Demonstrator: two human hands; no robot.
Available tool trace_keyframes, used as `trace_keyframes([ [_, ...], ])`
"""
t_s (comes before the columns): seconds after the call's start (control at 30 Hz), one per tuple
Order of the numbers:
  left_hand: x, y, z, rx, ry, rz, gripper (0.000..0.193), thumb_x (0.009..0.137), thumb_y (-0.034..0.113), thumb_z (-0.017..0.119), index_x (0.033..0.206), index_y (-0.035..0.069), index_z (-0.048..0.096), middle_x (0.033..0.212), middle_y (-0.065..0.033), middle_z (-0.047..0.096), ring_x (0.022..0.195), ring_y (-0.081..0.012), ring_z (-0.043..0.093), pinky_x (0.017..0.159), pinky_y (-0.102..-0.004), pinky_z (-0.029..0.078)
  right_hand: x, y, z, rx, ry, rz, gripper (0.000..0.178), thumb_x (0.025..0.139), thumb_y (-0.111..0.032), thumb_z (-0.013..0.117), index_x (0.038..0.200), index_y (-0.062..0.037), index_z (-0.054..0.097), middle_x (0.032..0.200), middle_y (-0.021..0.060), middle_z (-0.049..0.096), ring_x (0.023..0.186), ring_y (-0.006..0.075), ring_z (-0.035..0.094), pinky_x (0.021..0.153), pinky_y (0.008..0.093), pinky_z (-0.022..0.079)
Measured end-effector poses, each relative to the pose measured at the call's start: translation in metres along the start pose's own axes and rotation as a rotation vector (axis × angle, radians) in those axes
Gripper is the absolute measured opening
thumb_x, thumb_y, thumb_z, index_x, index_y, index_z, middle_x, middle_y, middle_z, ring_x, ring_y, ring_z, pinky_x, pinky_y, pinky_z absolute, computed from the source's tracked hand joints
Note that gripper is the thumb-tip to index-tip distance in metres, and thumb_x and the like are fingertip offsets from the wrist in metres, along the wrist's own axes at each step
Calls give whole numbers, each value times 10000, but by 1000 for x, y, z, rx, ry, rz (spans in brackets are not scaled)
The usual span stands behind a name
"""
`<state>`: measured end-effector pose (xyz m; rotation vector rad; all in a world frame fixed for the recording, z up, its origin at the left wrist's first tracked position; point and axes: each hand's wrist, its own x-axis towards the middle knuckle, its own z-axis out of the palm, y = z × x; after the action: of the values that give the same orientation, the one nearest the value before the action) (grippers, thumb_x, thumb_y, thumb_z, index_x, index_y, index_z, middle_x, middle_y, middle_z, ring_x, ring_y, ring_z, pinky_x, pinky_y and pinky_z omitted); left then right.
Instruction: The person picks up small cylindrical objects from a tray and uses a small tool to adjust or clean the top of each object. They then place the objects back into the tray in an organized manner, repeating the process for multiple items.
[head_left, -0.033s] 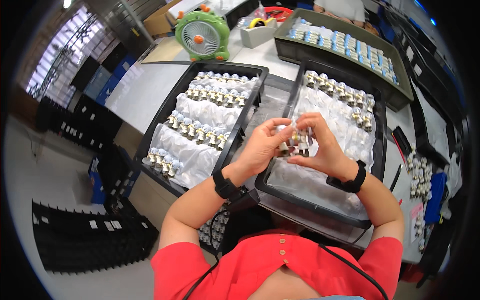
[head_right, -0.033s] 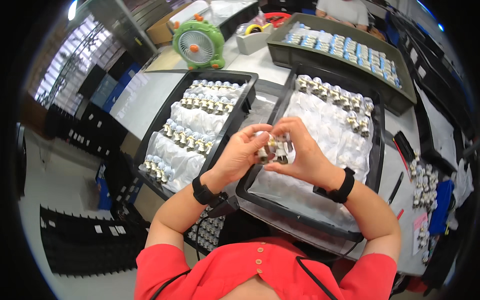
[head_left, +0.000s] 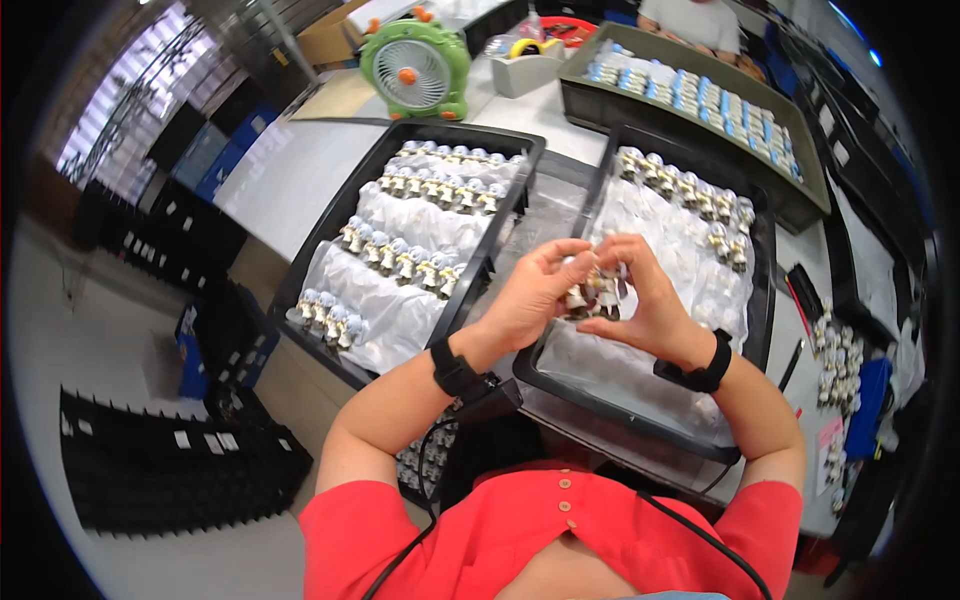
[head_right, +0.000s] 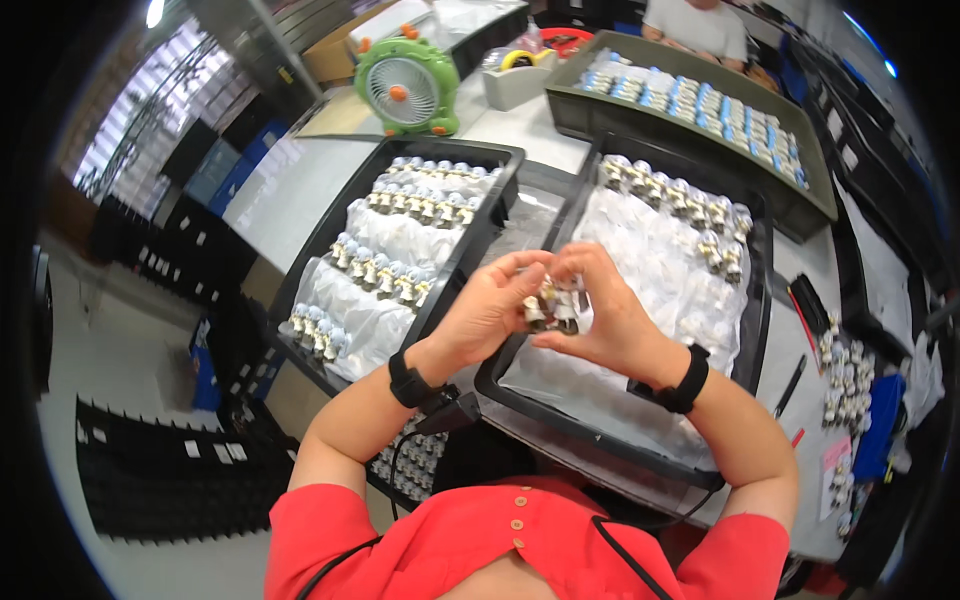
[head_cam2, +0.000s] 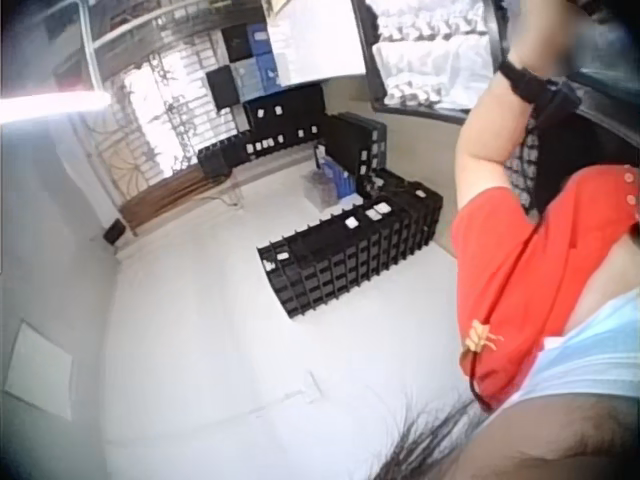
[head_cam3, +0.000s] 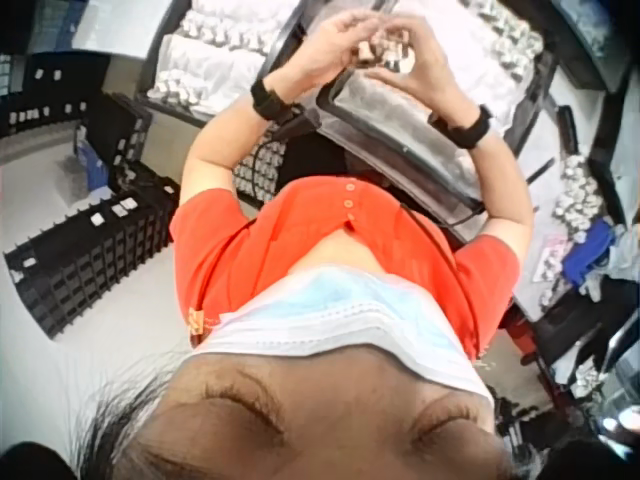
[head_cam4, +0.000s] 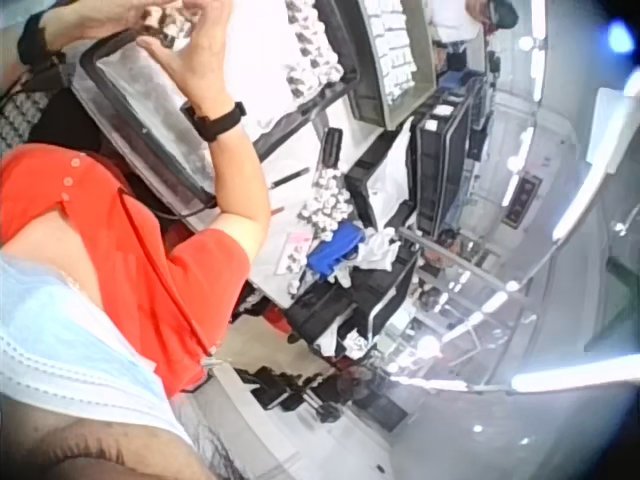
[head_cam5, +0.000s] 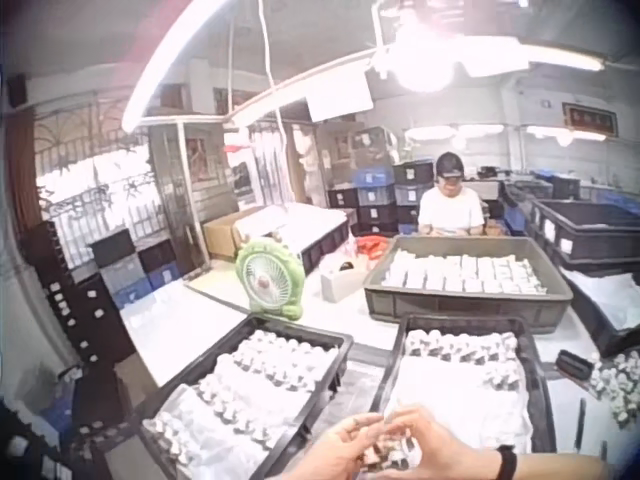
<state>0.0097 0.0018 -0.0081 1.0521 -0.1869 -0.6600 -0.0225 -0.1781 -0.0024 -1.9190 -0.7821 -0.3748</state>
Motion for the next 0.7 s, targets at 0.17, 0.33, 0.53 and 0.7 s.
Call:
trace_keyframes([
  [0.17,12,-13,6,43,-5,-14,528,880,233,610,1306,24,378,1028,-80,587,902,-120,593,688,-256,497,-8,2,-3,-157,-123,117,745,582,-119,830,1204,-36,427,1164,155,470,1096,316,483,919,371,412],
  [0.33,17,-24,-3,444,-38,342,756,821,117,597,1419,-8,152,1277,-219,426,1072,-222,521,822,-283,463,-1,0,2,-203,-257,112,896,573,-222,829,1319,-19,376,1200,155,493,1117,310,486,962,379,373],
  [0.53,-6,-1,14,651,47,306,903,742,142,637,1418,-24,62,1345,-329,271,917,-305,573,834,-346,463,-7,3,7,-237,-280,305,795,674,-196,753,1327,15,351,1247,144,481,1157,243,468,968,350,365],
  [0.7,-21,-6,41,1080,311,1223,897,699,119,659,1417,57,125,1419,-315,89,1271,-474,243,1039,-498,245,10,-2,7,-85,-146,403,583,767,-157,661,1262,-5,392,1133,137,539,1030,200,526,874,308,420],
])
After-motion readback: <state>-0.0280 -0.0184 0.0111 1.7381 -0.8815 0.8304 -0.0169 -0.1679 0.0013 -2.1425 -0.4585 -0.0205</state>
